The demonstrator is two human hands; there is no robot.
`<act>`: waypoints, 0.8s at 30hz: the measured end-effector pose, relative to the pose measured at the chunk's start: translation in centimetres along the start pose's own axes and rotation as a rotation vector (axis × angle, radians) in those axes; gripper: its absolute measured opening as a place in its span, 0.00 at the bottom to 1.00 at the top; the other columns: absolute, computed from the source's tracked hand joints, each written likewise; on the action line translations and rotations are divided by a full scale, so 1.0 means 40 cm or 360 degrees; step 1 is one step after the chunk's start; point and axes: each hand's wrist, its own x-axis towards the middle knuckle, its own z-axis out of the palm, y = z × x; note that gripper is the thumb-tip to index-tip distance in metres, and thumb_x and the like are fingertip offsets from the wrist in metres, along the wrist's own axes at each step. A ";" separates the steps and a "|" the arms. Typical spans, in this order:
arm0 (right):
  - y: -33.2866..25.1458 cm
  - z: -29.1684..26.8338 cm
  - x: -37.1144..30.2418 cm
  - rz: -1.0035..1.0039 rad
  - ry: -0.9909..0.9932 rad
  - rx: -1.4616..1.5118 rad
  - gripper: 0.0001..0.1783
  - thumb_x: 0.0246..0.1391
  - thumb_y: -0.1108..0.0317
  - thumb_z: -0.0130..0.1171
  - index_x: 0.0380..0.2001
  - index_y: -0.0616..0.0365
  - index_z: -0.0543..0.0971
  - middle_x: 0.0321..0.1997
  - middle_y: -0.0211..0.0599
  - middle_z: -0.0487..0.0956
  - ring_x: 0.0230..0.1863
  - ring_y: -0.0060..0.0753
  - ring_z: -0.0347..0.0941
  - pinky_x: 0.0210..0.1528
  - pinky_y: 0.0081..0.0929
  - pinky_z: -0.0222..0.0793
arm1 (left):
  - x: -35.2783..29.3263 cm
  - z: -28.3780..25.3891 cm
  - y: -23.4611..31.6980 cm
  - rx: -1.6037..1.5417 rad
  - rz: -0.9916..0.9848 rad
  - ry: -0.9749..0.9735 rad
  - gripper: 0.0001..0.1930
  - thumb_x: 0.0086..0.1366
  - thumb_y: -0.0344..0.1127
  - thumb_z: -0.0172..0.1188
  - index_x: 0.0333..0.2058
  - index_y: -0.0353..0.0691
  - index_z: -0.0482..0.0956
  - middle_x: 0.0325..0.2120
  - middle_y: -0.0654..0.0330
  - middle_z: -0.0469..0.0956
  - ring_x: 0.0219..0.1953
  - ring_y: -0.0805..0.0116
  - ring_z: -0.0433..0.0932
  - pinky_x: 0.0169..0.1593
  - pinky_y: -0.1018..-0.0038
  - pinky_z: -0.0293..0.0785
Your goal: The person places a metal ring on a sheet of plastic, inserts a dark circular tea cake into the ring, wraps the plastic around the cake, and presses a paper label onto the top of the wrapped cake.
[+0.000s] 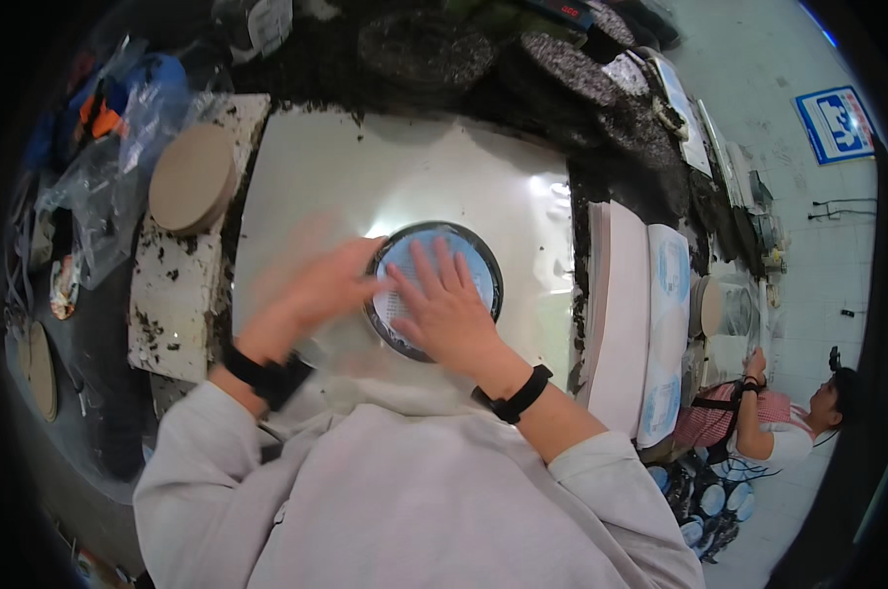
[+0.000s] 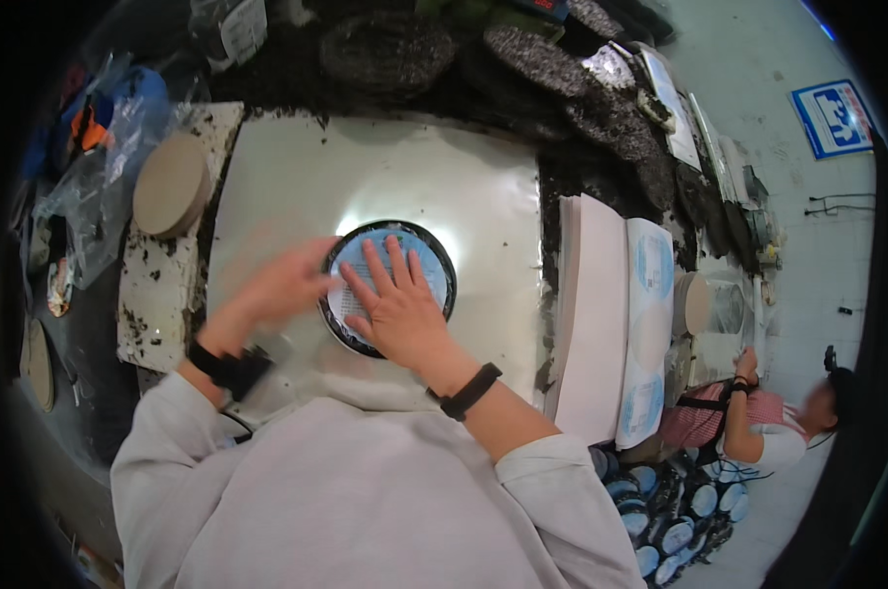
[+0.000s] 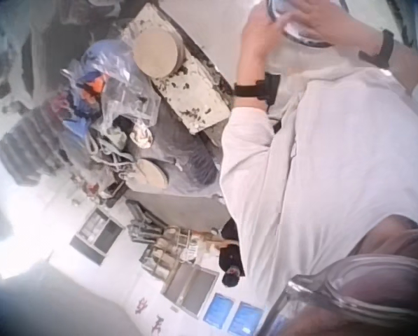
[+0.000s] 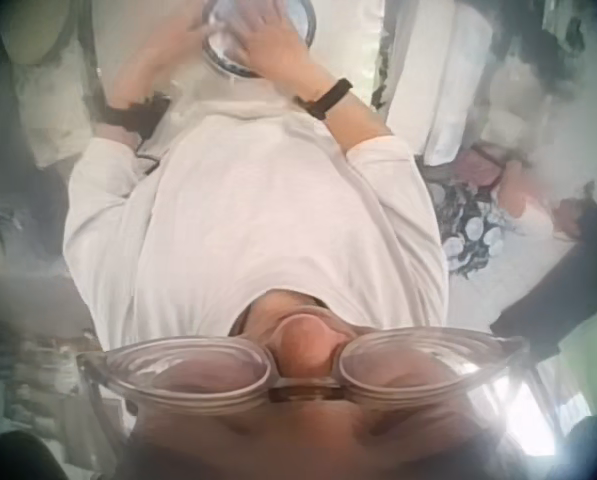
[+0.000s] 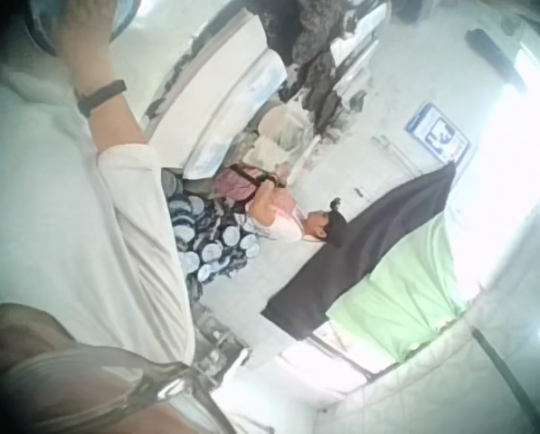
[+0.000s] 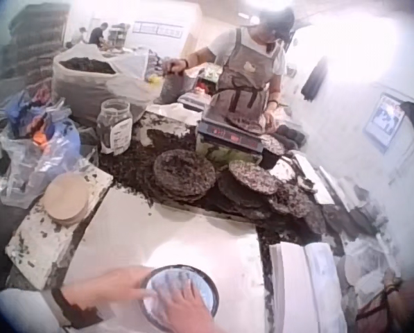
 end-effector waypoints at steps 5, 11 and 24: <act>0.075 0.034 -0.062 0.0063 0.0217 -0.0045 0.36 0.58 0.50 0.55 0.68 0.48 0.61 0.75 0.51 0.49 0.74 0.61 0.42 0.72 0.54 0.41 | 0.050 -0.014 0.153 -0.0515 -0.0030 -0.0241 0.22 0.58 0.41 0.65 0.47 0.36 0.76 0.41 0.53 0.78 0.38 0.54 0.77 0.42 0.64 0.74; 0.097 -0.011 -0.259 0.0623 0.0867 0.0650 0.29 0.58 0.67 0.54 0.61 0.65 0.66 0.71 0.56 0.57 0.73 0.60 0.47 0.73 0.44 0.45 | 0.081 0.169 -0.051 0.0076 0.0158 0.0561 0.10 0.59 0.36 0.62 0.31 0.33 0.79 0.32 0.49 0.78 0.30 0.49 0.77 0.36 0.63 0.73; 0.200 -0.129 -0.171 0.0957 -0.0848 0.0231 0.23 0.58 0.52 0.56 0.45 0.60 0.80 0.50 0.51 0.79 0.54 0.45 0.75 0.57 0.35 0.67 | -0.222 0.123 0.031 0.0254 0.1050 -0.0046 0.26 0.64 0.52 0.58 0.58 0.51 0.71 0.55 0.58 0.74 0.58 0.56 0.70 0.58 0.60 0.66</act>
